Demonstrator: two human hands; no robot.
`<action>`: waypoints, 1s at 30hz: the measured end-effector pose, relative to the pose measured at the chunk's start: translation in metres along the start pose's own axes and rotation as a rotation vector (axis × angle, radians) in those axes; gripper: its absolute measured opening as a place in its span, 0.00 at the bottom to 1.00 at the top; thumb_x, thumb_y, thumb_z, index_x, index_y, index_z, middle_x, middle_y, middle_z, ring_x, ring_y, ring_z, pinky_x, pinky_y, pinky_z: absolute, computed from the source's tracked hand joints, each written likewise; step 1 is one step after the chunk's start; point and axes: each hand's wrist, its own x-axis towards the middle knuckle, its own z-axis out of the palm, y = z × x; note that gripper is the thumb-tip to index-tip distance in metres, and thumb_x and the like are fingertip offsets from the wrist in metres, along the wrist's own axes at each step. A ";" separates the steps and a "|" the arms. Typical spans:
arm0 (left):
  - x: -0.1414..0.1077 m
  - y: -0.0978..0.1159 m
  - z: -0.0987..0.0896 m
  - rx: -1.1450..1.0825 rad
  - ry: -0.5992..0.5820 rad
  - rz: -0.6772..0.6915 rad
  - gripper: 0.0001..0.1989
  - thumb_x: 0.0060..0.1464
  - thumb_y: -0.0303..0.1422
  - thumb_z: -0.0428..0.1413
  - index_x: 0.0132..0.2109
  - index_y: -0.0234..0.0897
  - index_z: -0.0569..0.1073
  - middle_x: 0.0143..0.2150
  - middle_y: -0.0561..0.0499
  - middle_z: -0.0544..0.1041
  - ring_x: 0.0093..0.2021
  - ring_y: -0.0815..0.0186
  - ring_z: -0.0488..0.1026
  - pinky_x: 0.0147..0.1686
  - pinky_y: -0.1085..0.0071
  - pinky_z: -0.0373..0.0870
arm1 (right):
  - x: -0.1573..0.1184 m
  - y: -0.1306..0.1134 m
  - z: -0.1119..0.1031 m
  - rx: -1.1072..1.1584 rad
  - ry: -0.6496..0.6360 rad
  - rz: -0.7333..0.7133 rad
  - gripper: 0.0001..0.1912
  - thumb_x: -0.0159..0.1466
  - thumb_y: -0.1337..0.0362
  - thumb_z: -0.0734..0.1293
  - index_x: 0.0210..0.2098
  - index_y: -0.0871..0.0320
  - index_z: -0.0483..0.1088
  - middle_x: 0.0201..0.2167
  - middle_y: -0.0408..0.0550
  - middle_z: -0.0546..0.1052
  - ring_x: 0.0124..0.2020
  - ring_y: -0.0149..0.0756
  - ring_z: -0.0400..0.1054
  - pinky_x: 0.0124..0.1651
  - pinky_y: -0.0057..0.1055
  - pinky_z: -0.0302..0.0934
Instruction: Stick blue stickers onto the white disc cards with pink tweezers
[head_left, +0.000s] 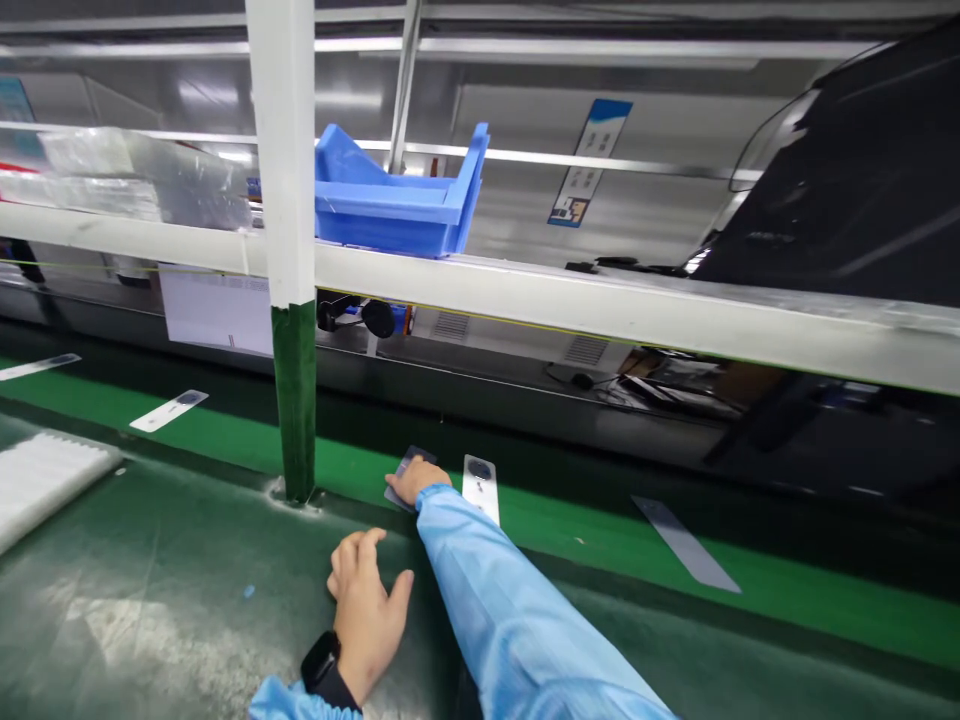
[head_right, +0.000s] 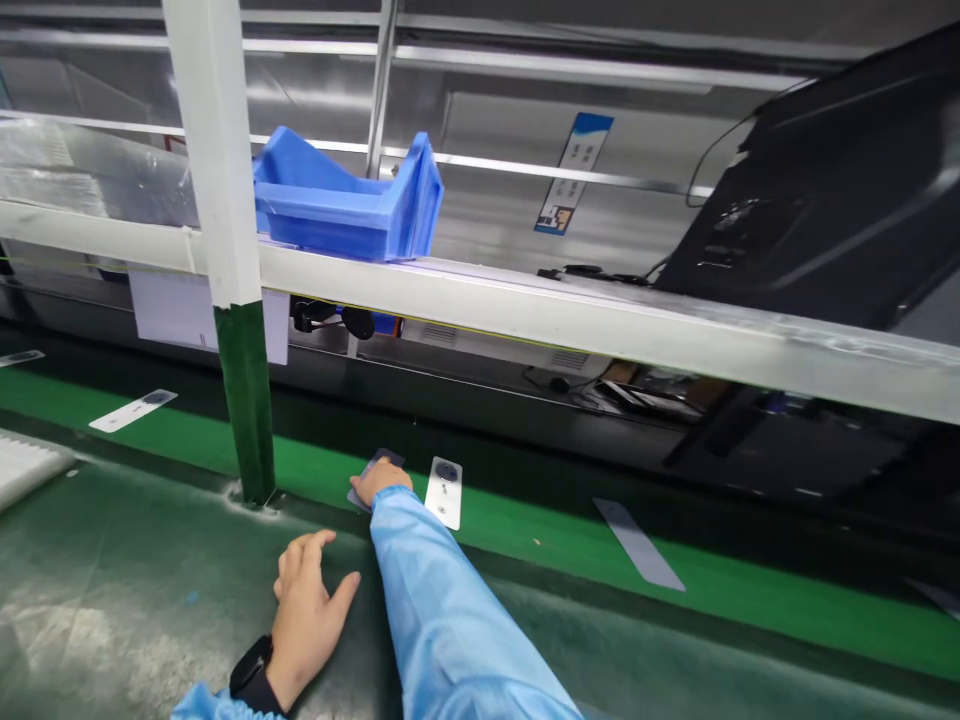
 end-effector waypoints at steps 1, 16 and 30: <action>0.001 -0.001 0.000 -0.008 0.001 -0.002 0.19 0.48 0.30 0.53 0.50 0.40 0.66 0.48 0.44 0.67 0.51 0.54 0.64 0.48 0.56 0.64 | 0.000 -0.001 0.000 0.028 0.007 0.026 0.18 0.65 0.59 0.64 0.51 0.60 0.66 0.50 0.51 0.70 0.46 0.42 0.68 0.46 0.43 0.66; 0.009 0.017 -0.020 -0.656 -0.230 -0.308 0.27 0.45 0.54 0.52 0.45 0.39 0.58 0.29 0.54 0.70 0.28 0.64 0.72 0.28 0.68 0.68 | -0.129 0.025 -0.027 0.239 0.218 -0.127 0.23 0.59 0.73 0.59 0.53 0.54 0.64 0.42 0.49 0.77 0.43 0.39 0.71 0.44 0.28 0.61; -0.033 0.039 -0.018 -0.616 -0.843 -0.232 0.17 0.44 0.33 0.53 0.44 0.38 0.62 0.22 0.60 0.70 0.18 0.72 0.65 0.18 0.78 0.57 | -0.263 0.111 0.007 0.752 0.124 -0.216 0.14 0.61 0.56 0.61 0.27 0.58 0.72 0.35 0.51 0.74 0.35 0.38 0.69 0.41 0.34 0.63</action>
